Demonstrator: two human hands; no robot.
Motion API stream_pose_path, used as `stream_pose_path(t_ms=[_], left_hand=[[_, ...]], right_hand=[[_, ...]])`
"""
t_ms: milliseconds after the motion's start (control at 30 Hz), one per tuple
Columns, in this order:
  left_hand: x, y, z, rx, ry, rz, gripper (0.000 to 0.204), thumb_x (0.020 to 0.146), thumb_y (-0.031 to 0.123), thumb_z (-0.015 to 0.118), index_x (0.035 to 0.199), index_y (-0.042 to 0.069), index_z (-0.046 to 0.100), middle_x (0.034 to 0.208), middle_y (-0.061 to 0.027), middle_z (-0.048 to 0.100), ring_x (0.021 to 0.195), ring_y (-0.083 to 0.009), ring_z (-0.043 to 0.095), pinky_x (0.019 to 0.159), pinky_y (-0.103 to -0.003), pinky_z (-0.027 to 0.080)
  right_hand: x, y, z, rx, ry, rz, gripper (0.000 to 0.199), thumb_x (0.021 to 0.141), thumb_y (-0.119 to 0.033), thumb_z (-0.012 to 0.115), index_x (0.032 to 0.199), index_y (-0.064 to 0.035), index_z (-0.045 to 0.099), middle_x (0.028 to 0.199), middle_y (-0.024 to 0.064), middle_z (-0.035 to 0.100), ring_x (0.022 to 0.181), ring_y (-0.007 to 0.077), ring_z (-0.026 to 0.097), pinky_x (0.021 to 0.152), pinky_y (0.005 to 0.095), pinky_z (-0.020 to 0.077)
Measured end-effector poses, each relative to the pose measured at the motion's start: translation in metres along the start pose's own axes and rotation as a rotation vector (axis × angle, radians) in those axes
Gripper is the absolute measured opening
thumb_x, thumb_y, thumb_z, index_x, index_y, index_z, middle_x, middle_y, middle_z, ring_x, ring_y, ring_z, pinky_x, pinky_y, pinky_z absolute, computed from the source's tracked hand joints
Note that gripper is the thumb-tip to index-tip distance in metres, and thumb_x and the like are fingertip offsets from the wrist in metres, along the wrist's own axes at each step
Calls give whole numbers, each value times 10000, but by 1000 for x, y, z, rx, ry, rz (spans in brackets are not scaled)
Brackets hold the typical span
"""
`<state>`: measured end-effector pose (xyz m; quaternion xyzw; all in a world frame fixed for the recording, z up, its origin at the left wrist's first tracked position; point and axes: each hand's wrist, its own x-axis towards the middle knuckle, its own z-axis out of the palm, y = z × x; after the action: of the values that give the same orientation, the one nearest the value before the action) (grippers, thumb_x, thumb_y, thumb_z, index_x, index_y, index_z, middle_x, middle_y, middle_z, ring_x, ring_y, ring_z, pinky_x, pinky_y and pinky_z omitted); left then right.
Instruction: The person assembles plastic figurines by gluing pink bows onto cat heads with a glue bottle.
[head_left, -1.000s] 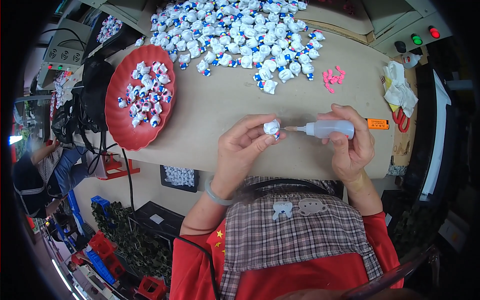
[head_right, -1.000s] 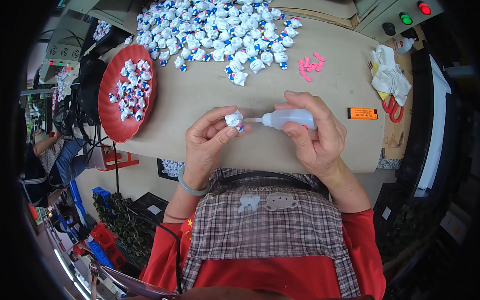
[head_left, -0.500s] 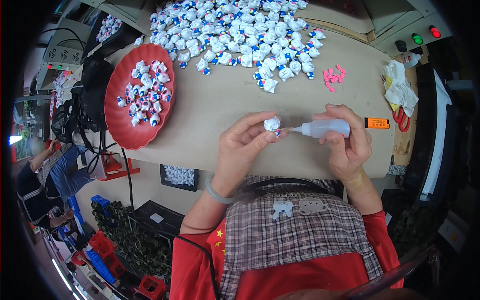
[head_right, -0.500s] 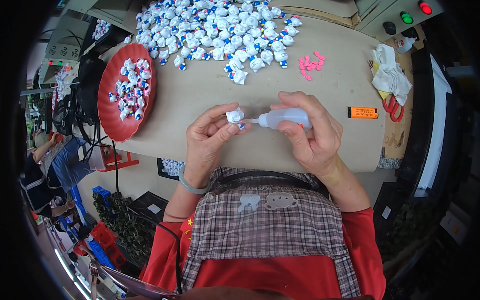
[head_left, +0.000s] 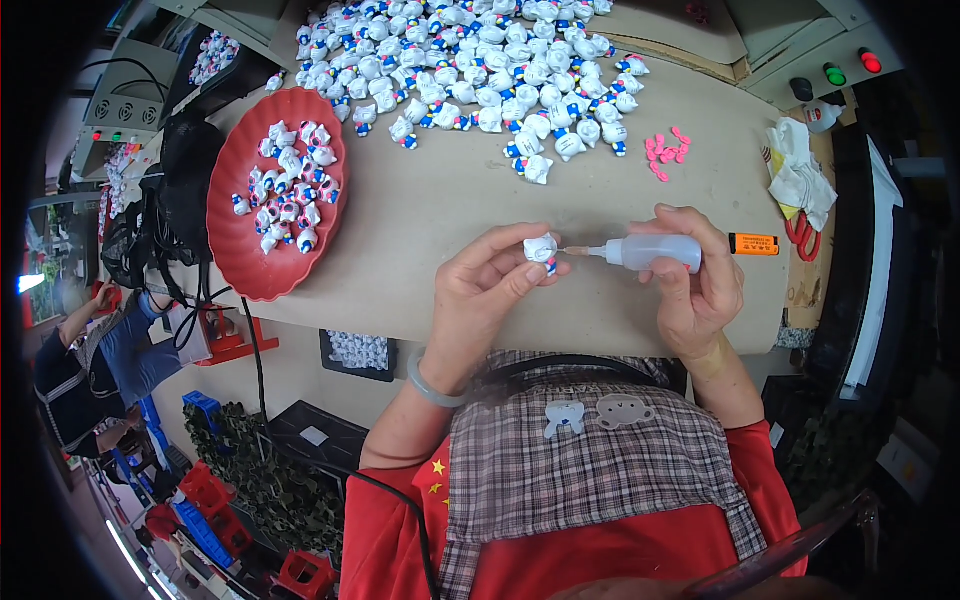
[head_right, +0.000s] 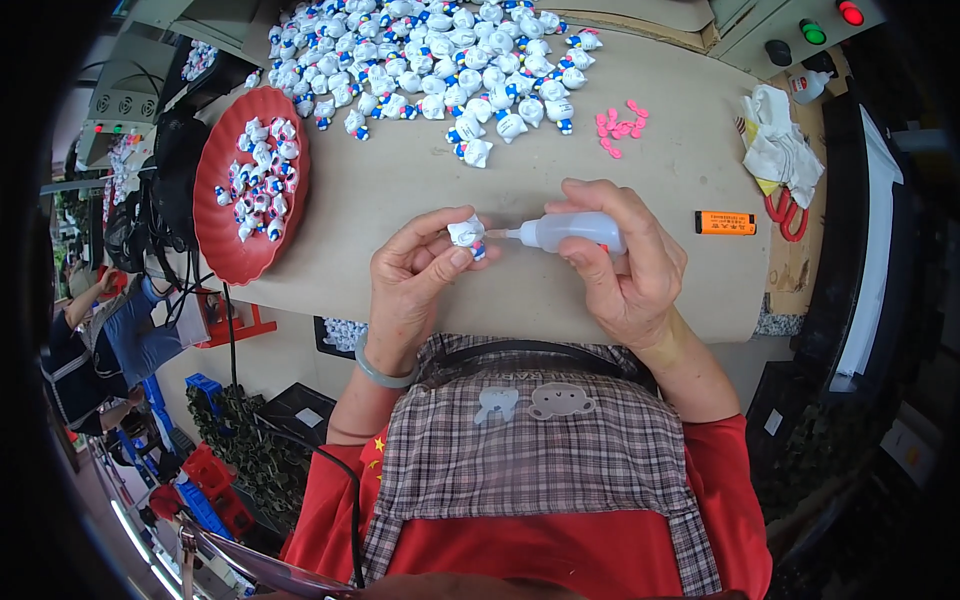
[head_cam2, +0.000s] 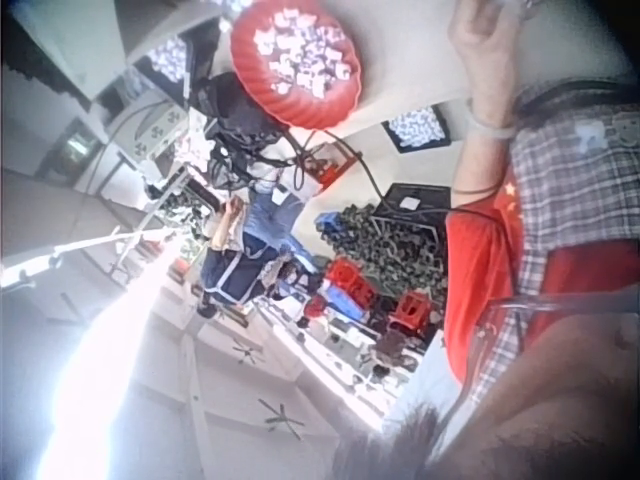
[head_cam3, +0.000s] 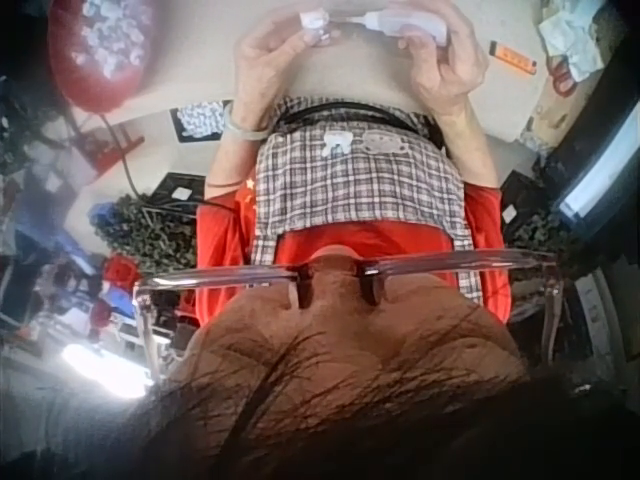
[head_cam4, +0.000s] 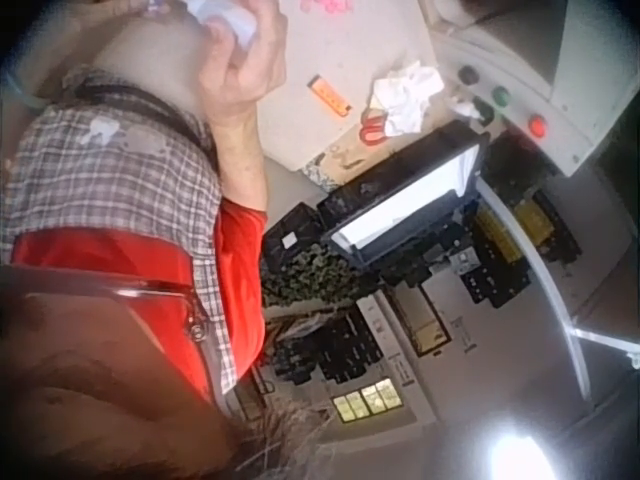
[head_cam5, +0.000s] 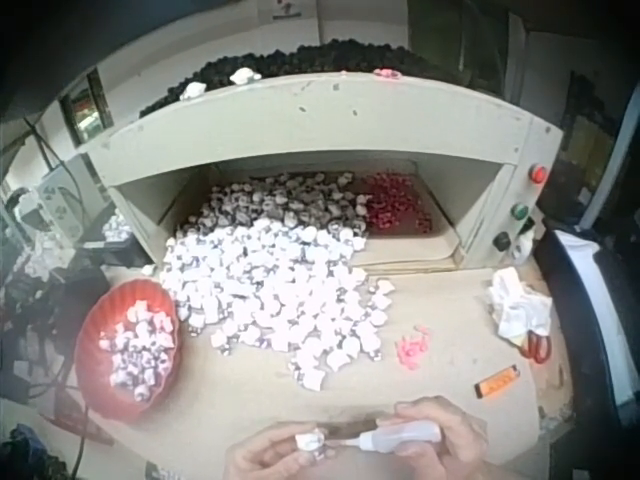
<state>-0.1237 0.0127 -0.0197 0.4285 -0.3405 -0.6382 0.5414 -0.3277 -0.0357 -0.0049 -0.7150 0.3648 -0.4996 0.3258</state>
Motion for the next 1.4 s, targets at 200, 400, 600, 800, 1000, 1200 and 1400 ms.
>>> stream_pose_path(t_ms=[200, 400, 600, 800, 1000, 1200, 1400], left_hand=[[1, -1, 0, -3, 13, 15, 330, 891, 18, 583, 1204, -65, 521, 1099, -157, 610, 993, -270, 637, 853, -317, 523], [2, 0, 2, 8, 4, 8, 339, 892, 37, 591, 1208, -62, 520, 1116, -173, 609, 999, -266, 635, 849, -318, 523], [3, 1, 1, -48, -3, -8, 331, 894, 29, 577, 1211, -47, 522, 1147, -201, 602, 975, -249, 641, 826, -303, 525], [4, 2, 2, -102, -9, -40, 323, 896, 22, 558, 1212, -36, 526, 1148, -201, 603, 961, -244, 645, 820, -298, 527], [4, 2, 3, -110, -28, -63, 326, 896, 27, 559, 1214, -36, 524, 1154, -204, 600, 961, -243, 645, 818, -298, 529], [4, 1, 2, -99, -33, -65, 330, 894, 30, 562, 1215, -40, 521, 1156, -207, 598, 961, -237, 645, 816, -293, 527], [5, 0, -1, -128, -40, -72, 332, 888, 35, 572, 1208, -39, 527, 1151, -207, 600, 947, -228, 647, 816, -286, 524]], right_hand=[[0, -1, 0, 3, -28, -1, 366, 885, -214, 627, 1114, 53, 529, 946, 171, 641, 807, 250, 692, 631, 275, 544], [0, 0, 3, 23, -39, 1, 374, 893, -216, 618, 1131, 56, 520, 947, 168, 647, 774, 219, 688, 610, 258, 535], [-1, 6, 1, 156, 51, 40, 391, 929, -253, 571, 1168, 51, 512, 884, 146, 671, 616, 84, 580, 536, 192, 466], [-2, 9, 1, 150, 66, 41, 390, 931, -259, 568, 1173, 43, 513, 887, 147, 675, 609, 80, 573, 537, 188, 466], [-2, 9, 2, 142, 63, 30, 377, 927, -245, 575, 1166, 43, 527, 888, 147, 674, 597, 82, 573, 524, 189, 463], [-1, 10, 2, 105, 53, 14, 374, 924, -241, 579, 1163, 43, 532, 887, 146, 674, 592, 81, 569, 519, 187, 459], [-2, 11, 0, 97, 67, 16, 379, 927, -252, 574, 1165, 39, 530, 878, 139, 677, 586, 76, 565, 517, 183, 455]])
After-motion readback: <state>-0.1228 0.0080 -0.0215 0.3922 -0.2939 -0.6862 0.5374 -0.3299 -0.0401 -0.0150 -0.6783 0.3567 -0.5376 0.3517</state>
